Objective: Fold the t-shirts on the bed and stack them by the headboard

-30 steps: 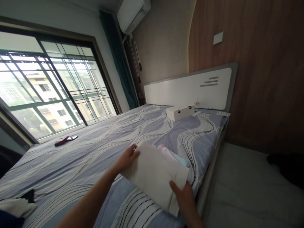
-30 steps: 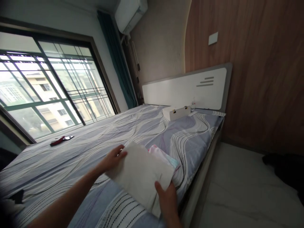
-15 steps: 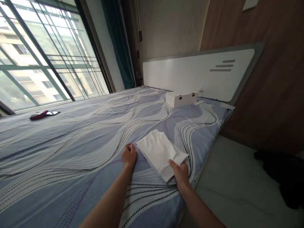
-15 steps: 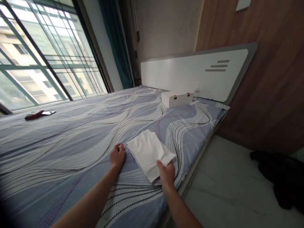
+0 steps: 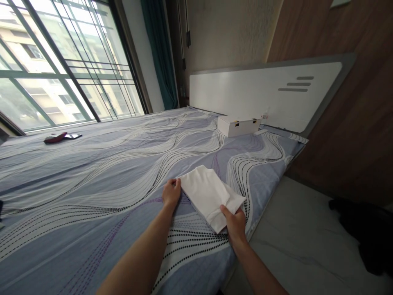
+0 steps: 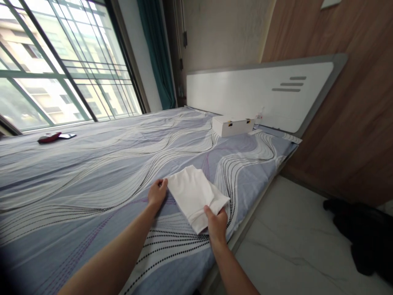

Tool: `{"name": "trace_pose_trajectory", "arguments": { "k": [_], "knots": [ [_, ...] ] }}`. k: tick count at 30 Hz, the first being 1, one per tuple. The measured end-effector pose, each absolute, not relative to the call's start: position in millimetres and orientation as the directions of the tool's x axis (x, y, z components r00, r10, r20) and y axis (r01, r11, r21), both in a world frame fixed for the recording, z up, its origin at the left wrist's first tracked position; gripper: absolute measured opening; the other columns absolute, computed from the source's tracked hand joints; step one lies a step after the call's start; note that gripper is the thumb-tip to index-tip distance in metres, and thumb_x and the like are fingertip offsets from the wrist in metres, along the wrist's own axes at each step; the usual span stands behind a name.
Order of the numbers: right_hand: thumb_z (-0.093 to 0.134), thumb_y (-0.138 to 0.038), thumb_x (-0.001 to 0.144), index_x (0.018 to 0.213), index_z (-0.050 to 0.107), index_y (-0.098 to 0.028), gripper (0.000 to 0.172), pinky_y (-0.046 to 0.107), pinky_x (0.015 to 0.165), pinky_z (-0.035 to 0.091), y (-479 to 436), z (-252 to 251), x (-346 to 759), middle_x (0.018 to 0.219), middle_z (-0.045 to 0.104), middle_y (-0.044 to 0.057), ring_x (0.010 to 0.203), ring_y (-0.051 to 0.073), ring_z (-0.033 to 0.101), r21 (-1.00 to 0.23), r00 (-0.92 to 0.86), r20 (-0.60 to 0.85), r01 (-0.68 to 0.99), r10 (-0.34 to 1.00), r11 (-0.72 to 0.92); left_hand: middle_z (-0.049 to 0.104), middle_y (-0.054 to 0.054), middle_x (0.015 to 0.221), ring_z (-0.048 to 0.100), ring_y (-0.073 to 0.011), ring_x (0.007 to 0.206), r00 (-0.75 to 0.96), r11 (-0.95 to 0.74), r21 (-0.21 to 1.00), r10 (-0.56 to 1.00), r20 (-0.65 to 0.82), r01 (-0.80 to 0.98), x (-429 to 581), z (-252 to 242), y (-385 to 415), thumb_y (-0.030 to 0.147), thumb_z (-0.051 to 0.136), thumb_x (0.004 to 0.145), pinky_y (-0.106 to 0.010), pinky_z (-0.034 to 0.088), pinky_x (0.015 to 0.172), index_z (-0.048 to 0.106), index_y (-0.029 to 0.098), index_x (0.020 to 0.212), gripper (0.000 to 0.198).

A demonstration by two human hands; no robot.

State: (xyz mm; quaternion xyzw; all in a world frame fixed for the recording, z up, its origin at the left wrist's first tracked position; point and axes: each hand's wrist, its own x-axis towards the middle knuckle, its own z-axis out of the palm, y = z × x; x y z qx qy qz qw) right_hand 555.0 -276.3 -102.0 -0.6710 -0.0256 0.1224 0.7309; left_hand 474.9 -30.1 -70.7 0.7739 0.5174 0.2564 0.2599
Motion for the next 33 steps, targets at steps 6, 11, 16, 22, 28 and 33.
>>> {"name": "trace_pose_trajectory", "arguments": {
  "k": [6,11,16,22,28,33],
  "knots": [
    [0.076,-0.044,0.063,0.112,0.069,-0.011,0.059,0.036,0.087,0.053,-281.1,-101.0,553.9,0.110,0.074,0.014,0.103,0.030,0.068,-0.995,0.966,-0.090,-0.079,0.241,-0.055,0.072,-0.009,0.097,0.062,-0.0259,0.104,0.321,-0.349,0.640,0.933,0.165,0.684,476.9,-69.3,-35.7,0.043,0.045,0.089,-0.036,0.045,0.088,0.066,0.021,0.084,0.031],
    [0.069,-0.044,0.066,0.130,0.057,-0.009,0.074,0.039,0.089,0.053,-300.0,-90.4,550.2,0.115,0.071,0.016,0.105,0.032,0.067,-0.983,0.974,-0.070,-0.030,0.217,-0.181,0.070,-0.013,0.104,0.059,-0.0291,0.111,0.326,-0.387,0.631,0.920,0.217,0.672,474.0,-68.7,-40.8,0.039,0.046,0.089,-0.041,0.045,0.095,0.068,0.017,0.098,0.033],
    [0.048,-0.042,0.084,0.154,0.026,-0.008,0.081,0.052,0.117,0.024,-281.5,-49.4,539.7,0.154,0.037,0.019,0.144,0.037,0.027,-0.656,0.846,0.403,0.533,0.349,-0.534,0.041,-0.012,0.155,0.028,-0.0250,0.146,0.590,-0.722,0.481,0.688,0.422,0.497,469.6,-71.5,-56.0,0.038,0.046,0.090,-0.044,0.026,0.118,0.038,0.016,0.148,0.062],
    [0.020,-0.046,0.101,0.156,0.025,-0.025,0.060,0.068,0.115,0.001,-169.6,-31.3,559.7,0.164,0.020,0.003,0.151,0.032,0.005,-0.299,0.524,-0.002,0.812,0.852,-0.501,0.035,-0.003,0.160,0.022,-0.0238,0.150,0.887,-0.904,0.277,0.394,0.241,0.326,472.3,-76.2,-68.7,0.030,0.035,0.095,-0.047,0.016,0.123,0.037,0.023,0.151,0.057],
    [0.011,-0.057,0.100,0.154,0.025,-0.037,0.059,0.079,0.106,-0.001,-120.6,-38.1,594.5,0.166,0.012,0.000,0.151,0.033,-0.002,-0.270,0.566,-0.105,0.775,0.818,-0.571,0.028,-0.006,0.163,0.015,-0.0254,0.152,0.858,-0.875,0.251,0.467,0.214,0.414,470.7,-79.3,-75.7,0.040,0.030,0.097,-0.049,0.012,0.124,0.028,0.020,0.155,0.061],
    [0.015,-0.064,0.098,0.155,0.023,-0.039,0.062,0.076,0.108,0.001,-158.5,-43.9,581.7,0.166,0.011,0.000,0.151,0.032,-0.001,-0.259,0.559,-0.063,0.791,0.827,-0.555,0.024,-0.002,0.164,0.015,-0.0270,0.152,0.850,-0.853,0.265,0.500,0.166,0.450,469.6,-80.2,-72.4,0.043,0.031,0.097,-0.054,0.017,0.121,0.029,0.028,0.154,0.060]
  ]
}}
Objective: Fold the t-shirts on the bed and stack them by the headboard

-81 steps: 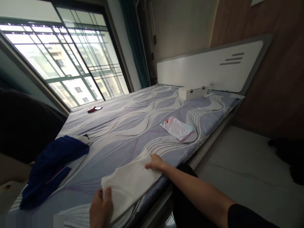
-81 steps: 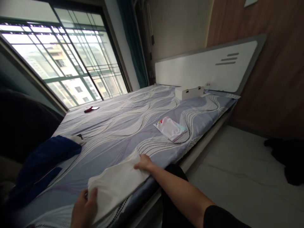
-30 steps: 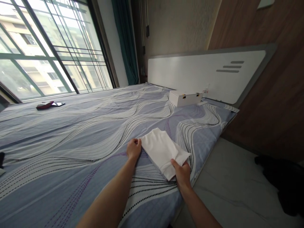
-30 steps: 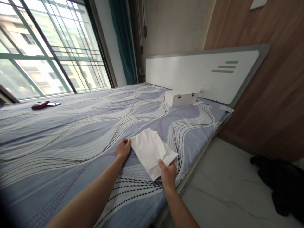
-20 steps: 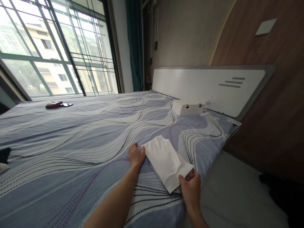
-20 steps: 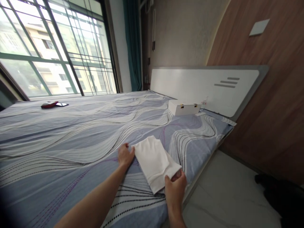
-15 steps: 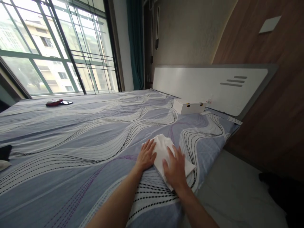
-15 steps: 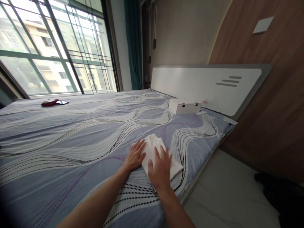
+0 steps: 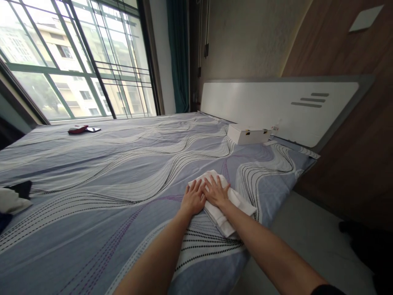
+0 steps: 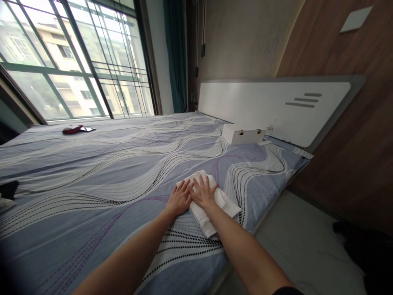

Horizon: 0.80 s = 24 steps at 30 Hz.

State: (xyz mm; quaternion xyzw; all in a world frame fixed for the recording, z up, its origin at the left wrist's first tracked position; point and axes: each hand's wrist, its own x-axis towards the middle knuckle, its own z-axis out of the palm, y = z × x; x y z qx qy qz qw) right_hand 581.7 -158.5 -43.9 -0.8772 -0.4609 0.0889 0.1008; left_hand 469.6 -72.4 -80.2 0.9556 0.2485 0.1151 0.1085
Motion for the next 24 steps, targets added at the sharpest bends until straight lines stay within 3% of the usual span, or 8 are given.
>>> {"name": "trace_pose_trajectory", "arguments": {
  "k": [4,8,13,20,24],
  "knots": [
    [0.031,-0.071,0.092,0.154,0.018,-0.045,0.068,0.078,0.105,0.000,-215.1,-52.9,559.9,0.166,0.007,-0.001,0.150,0.036,-0.004,-0.223,0.513,-0.024,0.834,0.858,-0.505,0.022,0.000,0.164,0.014,-0.0267,0.152,0.853,-0.845,0.302,0.499,0.152,0.441,472.7,-75.7,-71.1,0.043,0.033,0.096,-0.053,0.016,0.121,0.033,0.033,0.152,0.057],
    [0.053,-0.074,0.079,0.154,0.013,-0.047,0.089,0.079,0.104,-0.001,-242.0,-51.0,548.9,0.167,0.001,-0.001,0.149,0.041,-0.007,-0.205,0.503,-0.069,0.838,0.862,-0.505,0.019,-0.005,0.165,0.012,-0.0292,0.152,0.829,-0.823,0.316,0.536,0.159,0.471,462.2,-71.2,-80.1,0.046,0.031,0.097,-0.056,0.015,0.120,0.032,0.033,0.153,0.057],
    [0.055,-0.078,0.074,0.153,0.018,-0.048,0.093,0.080,0.102,0.002,-237.8,-46.2,547.1,0.166,0.005,0.001,0.149,0.041,-0.004,-0.211,0.519,-0.083,0.825,0.851,-0.524,0.019,-0.006,0.165,0.016,-0.0308,0.151,0.789,-0.786,0.220,0.607,0.094,0.578,383.9,-74.7,-83.1,0.055,0.034,0.095,-0.058,0.014,0.119,0.029,0.038,0.153,0.060],
    [0.044,-0.070,0.086,0.152,0.024,-0.045,0.074,0.080,0.101,0.009,-245.8,-64.7,547.2,0.165,0.016,0.002,0.148,0.040,0.007,-0.128,0.536,0.014,0.838,0.844,-0.530,0.017,-0.001,0.165,0.013,-0.0267,0.152,0.603,-0.600,0.103,0.798,0.013,0.793,168.5,-61.5,-117.1,0.056,0.027,0.097,-0.055,0.016,0.120,0.025,0.039,0.153,0.059],
    [0.040,-0.054,0.093,0.152,0.035,-0.036,0.062,0.080,0.102,0.007,-244.7,-79.8,528.9,0.162,0.025,0.009,0.147,0.045,0.008,-0.067,0.554,0.149,0.832,0.819,-0.550,0.015,0.003,0.165,0.014,-0.0264,0.152,0.467,-0.468,0.082,0.884,0.026,0.880,60.0,-56.8,-165.3,0.056,0.027,0.096,-0.055,0.018,0.121,0.022,0.042,0.153,0.059]
  ]
}}
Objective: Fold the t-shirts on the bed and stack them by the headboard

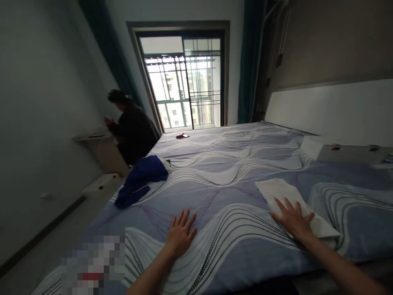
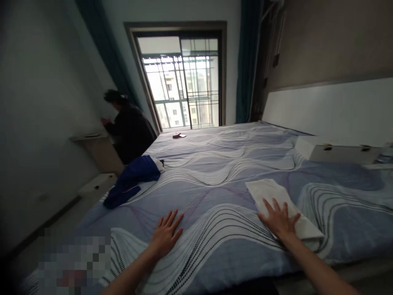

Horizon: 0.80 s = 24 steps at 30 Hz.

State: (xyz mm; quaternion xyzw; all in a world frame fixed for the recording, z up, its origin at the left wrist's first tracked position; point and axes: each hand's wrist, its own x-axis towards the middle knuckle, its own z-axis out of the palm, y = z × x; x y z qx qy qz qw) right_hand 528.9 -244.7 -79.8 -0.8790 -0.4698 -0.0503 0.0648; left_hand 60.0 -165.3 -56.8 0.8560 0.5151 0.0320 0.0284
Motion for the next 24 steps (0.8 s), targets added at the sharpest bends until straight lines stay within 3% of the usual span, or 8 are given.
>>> {"name": "trace_pose_trajectory", "arguments": {
  "k": [3,5,7,11,17,24],
  "knots": [
    [0.035,-0.031,0.093,0.148,0.045,-0.026,0.056,0.078,0.106,0.004,-252.4,-90.7,467.6,0.160,0.030,0.011,0.149,0.044,0.004,-0.020,0.488,0.256,0.866,0.834,-0.500,0.017,0.003,0.164,0.016,-0.0275,0.151,0.385,-0.389,0.094,0.921,0.060,0.916,10.7,-58.4,-194.7,0.056,0.030,0.096,-0.056,0.020,0.120,0.022,0.043,0.152,0.058],
    [0.032,-0.025,0.092,0.146,0.049,-0.026,0.056,0.072,0.111,0.007,-260.6,-94.6,406.7,0.158,0.035,0.008,0.149,0.040,0.012,-0.024,0.360,0.213,0.931,0.908,-0.364,0.019,0.001,0.164,0.017,-0.0293,0.151,0.359,-0.366,0.114,0.930,0.079,0.924,-4.6,-59.2,-206.7,0.056,0.034,0.095,-0.057,0.020,0.120,0.022,0.042,0.152,0.060],
    [0.033,-0.031,0.094,0.149,0.043,-0.027,0.056,0.063,0.117,0.010,-266.0,-92.8,341.8,0.159,0.034,0.005,0.149,0.037,0.017,-0.082,0.205,0.168,0.978,0.964,-0.193,0.020,0.000,0.164,0.017,-0.0321,0.151,0.363,-0.373,0.135,0.927,0.092,0.918,-9.3,-58.7,-213.3,0.057,0.039,0.093,-0.060,0.019,0.120,0.023,0.042,0.152,0.063],
    [0.034,-0.045,0.097,0.151,0.035,-0.040,0.054,0.061,0.119,0.006,-259.0,-72.3,242.5,0.162,0.022,-0.005,0.151,0.034,0.009,-0.247,-0.080,0.096,0.964,0.992,0.102,0.020,0.000,0.164,0.015,-0.0367,0.151,0.431,-0.443,0.156,0.896,0.106,0.883,-7.0,-57.1,-215.5,0.057,0.040,0.093,-0.068,0.017,0.116,0.025,0.046,0.151,0.061],
    [0.036,-0.054,0.097,0.152,0.029,-0.042,0.057,0.066,0.117,-0.001,-226.9,-48.0,198.1,0.164,0.014,-0.005,0.151,0.036,0.001,-0.309,-0.163,0.028,0.937,0.986,0.163,0.021,-0.001,0.164,0.017,-0.0374,0.150,0.498,-0.515,0.158,0.857,0.135,0.843,0.0,-63.1,-194.2,0.054,0.034,0.095,-0.072,0.017,0.114,0.021,0.044,0.153,0.060],
    [0.033,-0.060,0.096,0.155,0.023,-0.037,0.064,0.061,0.118,-0.004,-184.9,-54.7,195.4,0.164,0.014,-0.004,0.152,0.032,0.003,-0.334,-0.145,0.041,0.931,0.989,0.150,0.022,0.000,0.164,0.016,-0.0322,0.151,0.450,-0.464,0.162,0.885,0.120,0.871,30.5,-63.1,-127.6,0.048,0.034,0.095,-0.064,0.014,0.118,0.032,0.037,0.152,0.059]
  ]
}}
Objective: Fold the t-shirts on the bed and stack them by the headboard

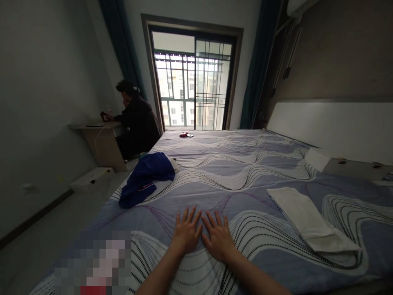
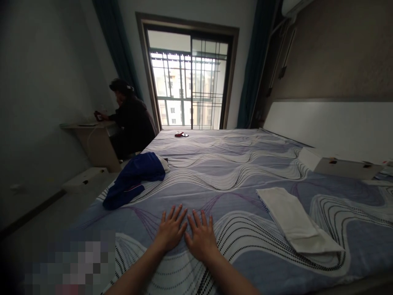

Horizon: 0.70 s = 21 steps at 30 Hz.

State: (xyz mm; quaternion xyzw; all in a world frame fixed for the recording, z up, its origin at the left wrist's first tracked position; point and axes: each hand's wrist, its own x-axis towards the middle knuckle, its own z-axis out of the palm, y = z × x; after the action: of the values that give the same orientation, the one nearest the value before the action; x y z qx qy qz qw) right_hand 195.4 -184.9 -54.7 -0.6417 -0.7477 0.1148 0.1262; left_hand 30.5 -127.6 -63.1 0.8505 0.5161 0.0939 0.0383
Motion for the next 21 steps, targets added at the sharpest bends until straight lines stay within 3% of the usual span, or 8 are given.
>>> {"name": "trace_pose_trajectory", "arguments": {
  "k": [7,12,17,19,21],
  "knots": [
    [0.040,-0.053,0.096,0.154,0.030,-0.031,0.064,0.058,0.119,-0.001,-143.6,-64.0,190.6,0.164,0.017,0.001,0.151,0.030,0.009,-0.325,0.037,0.117,0.946,0.992,0.003,0.024,-0.005,0.164,0.017,-0.0343,0.150,0.204,-0.223,0.157,0.971,0.129,0.962,36.9,-69.4,-23.6,0.052,0.031,0.093,-0.063,0.013,0.118,0.034,0.026,0.153,0.065],
    [0.044,-0.048,0.095,0.154,0.030,-0.032,0.063,0.059,0.120,0.000,-136.9,-71.4,192.5,0.164,0.017,0.001,0.151,0.030,0.010,-0.361,0.051,0.139,0.933,0.989,0.002,0.031,-0.008,0.161,0.022,-0.0332,0.149,0.155,-0.179,0.185,0.978,0.140,0.966,29.0,-70.2,74.6,0.055,0.037,0.091,-0.058,0.017,0.119,0.039,0.023,0.150,0.067],
    [0.047,-0.048,0.094,0.155,0.026,-0.036,0.065,0.061,0.120,0.002,-135.2,-72.2,197.7,0.164,0.012,-0.002,0.151,0.031,0.010,-0.417,0.044,0.107,0.909,0.993,0.004,0.023,-0.020,0.162,0.035,-0.0412,0.140,-0.011,-0.055,0.251,0.968,0.252,0.966,31.4,-67.5,159.9,0.053,0.045,0.089,-0.060,0.031,0.109,0.043,0.015,0.147,0.069],
    [0.048,-0.048,0.094,0.155,0.023,-0.037,0.067,0.061,0.120,0.004,-134.0,-72.3,199.5,0.165,0.010,-0.003,0.151,0.031,0.010,-0.436,0.032,0.092,0.900,0.995,0.011,0.018,-0.021,0.162,0.039,-0.0433,0.135,-0.073,-0.020,0.284,0.946,0.314,0.959,32.0,-67.4,182.3,0.048,0.047,0.090,-0.062,0.033,0.105,0.043,0.014,0.146,0.065],
    [0.049,-0.048,0.094,0.156,0.021,-0.038,0.069,0.062,0.120,0.006,-132.9,-73.6,200.6,0.165,0.008,-0.003,0.151,0.032,0.008,-0.441,0.028,0.083,0.897,0.996,0.011,0.023,-0.021,0.159,0.040,-0.0434,0.131,-0.098,-0.020,0.310,0.928,0.360,0.951,30.3,-68.5,197.8,0.044,0.048,0.092,-0.063,0.034,0.102,0.046,0.013,0.143,0.060]
  ]
}}
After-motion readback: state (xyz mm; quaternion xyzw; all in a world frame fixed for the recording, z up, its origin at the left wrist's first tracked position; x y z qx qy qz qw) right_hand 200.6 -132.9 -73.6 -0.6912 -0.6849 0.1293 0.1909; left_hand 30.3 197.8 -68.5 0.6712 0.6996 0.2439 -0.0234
